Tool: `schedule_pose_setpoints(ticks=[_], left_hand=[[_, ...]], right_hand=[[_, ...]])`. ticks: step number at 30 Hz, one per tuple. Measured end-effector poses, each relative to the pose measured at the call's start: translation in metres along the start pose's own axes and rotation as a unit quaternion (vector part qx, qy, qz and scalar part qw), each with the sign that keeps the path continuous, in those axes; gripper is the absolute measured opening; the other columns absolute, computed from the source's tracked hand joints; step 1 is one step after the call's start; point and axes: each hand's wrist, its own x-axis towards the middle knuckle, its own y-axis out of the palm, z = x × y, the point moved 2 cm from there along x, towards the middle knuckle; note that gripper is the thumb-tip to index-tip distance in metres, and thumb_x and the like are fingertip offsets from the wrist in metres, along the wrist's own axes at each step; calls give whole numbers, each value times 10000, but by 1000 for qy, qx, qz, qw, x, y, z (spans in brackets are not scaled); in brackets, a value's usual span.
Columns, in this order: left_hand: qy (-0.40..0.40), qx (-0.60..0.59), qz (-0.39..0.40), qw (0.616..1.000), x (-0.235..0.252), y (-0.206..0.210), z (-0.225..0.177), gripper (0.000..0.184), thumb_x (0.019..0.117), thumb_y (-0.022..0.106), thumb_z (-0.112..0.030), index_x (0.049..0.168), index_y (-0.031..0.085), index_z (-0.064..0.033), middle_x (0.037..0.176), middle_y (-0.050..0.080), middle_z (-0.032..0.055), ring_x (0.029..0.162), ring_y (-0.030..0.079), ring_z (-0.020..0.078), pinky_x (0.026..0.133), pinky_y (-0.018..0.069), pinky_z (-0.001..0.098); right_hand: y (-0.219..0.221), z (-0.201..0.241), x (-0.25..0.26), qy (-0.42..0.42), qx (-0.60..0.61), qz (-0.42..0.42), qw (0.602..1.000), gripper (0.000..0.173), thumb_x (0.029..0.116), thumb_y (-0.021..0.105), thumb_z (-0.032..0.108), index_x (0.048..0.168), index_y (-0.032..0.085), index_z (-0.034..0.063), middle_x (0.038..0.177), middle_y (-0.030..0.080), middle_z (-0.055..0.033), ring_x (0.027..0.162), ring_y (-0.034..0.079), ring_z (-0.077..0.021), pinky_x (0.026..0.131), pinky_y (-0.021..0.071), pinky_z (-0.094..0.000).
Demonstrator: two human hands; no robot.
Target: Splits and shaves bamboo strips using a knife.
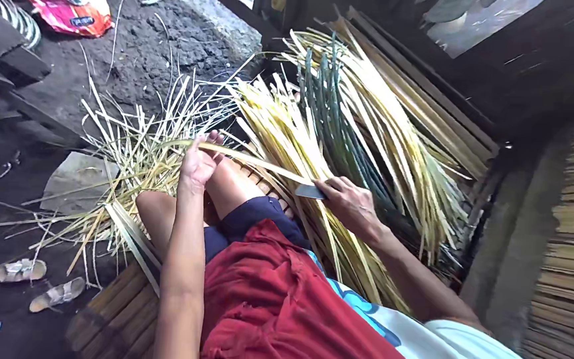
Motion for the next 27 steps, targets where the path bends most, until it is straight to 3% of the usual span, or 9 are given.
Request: schedule_pose_setpoints(ticks=[2, 5, 9, 12, 15, 19, 21, 23, 27], left_hand=[[2, 49, 11, 999, 1, 0, 10, 218, 1117, 364, -187, 1243, 532, -126, 995, 717, 28, 897, 712, 158, 832, 590, 332], [21, 120, 28, 992, -2, 7, 23, 336, 1117, 365, -135, 1450, 402, -109, 1050, 713, 72, 907, 718, 181, 824, 589, 340], [24, 173, 58, 983, -5, 21, 38, 357, 1103, 389, -84, 1459, 417, -97, 1070, 731, 99, 862, 734, 196, 763, 602, 329], [42, 225, 114, 967, -4, 47, 42, 377, 1100, 389, -71, 1476, 387, -83, 1114, 718, 94, 848, 729, 178, 746, 602, 318], [72, 289, 194, 935, -9, 103, 42, 389, 1095, 415, -80, 1481, 378, -50, 1128, 713, 107, 853, 731, 183, 740, 607, 321], [44, 283, 286, 915, -18, 176, 61, 394, 1092, 414, -66, 1484, 390, -41, 1103, 715, 125, 844, 733, 203, 734, 613, 329], [5, 259, 311, 914, -19, 196, 80, 387, 1092, 406, -56, 1479, 401, -35, 1097, 716, 130, 844, 733, 209, 739, 614, 332], [-33, 242, 318, 916, -17, 203, 103, 374, 1091, 402, -46, 1465, 404, -27, 1090, 719, 127, 849, 735, 208, 740, 614, 332], [-105, 262, 268, 921, -6, 184, 154, 411, 1093, 412, -59, 1498, 365, -3, 1061, 708, 124, 835, 711, 173, 765, 596, 327]], right_hand=[[11, -16, -27, 31, 25, 20, 999, 307, 973, 680, 179, 1277, 720, 150, 1095, 717, -167, 962, 703, -400, 672, 552, -576], [17, -20, -49, 92, 122, 118, 981, 361, 992, 658, 388, 1274, 735, 176, 1110, 744, -137, 980, 718, -357, 791, 545, -605], [25, -24, -50, 98, 257, 183, 944, 410, 986, 630, 470, 1305, 713, 227, 1021, 762, -64, 878, 722, -232, 805, 557, -534], [18, -27, -52, 84, 398, 164, 899, 368, 956, 697, 304, 1293, 705, 156, 1009, 758, -15, 838, 704, -71, 787, 594, -327], [-5, -32, -70, 129, 487, 138, 853, 337, 941, 674, 168, 1266, 689, 78, 918, 737, 40, 743, 660, 12, 685, 560, -189], [-18, -46, -107, 200, 549, 110, 804, 223, 928, 666, 206, 1128, 691, 111, 770, 687, 114, 633, 631, 12, 601, 543, -176], [-16, -56, -125, 232, 571, 90, 782, 44, 920, 681, 203, 941, 687, 165, 720, 673, 111, 611, 626, -6, 592, 539, -196], [-15, -65, -140, 271, 582, 88, 762, 57, 912, 702, 223, 859, 695, 200, 693, 672, 111, 584, 614, -3, 572, 531, -190], [-6, -80, -161, 345, 569, 160, 729, 80, 905, 697, 229, 838, 669, 194, 635, 634, 99, 516, 571, -13, 514, 502, -190]])
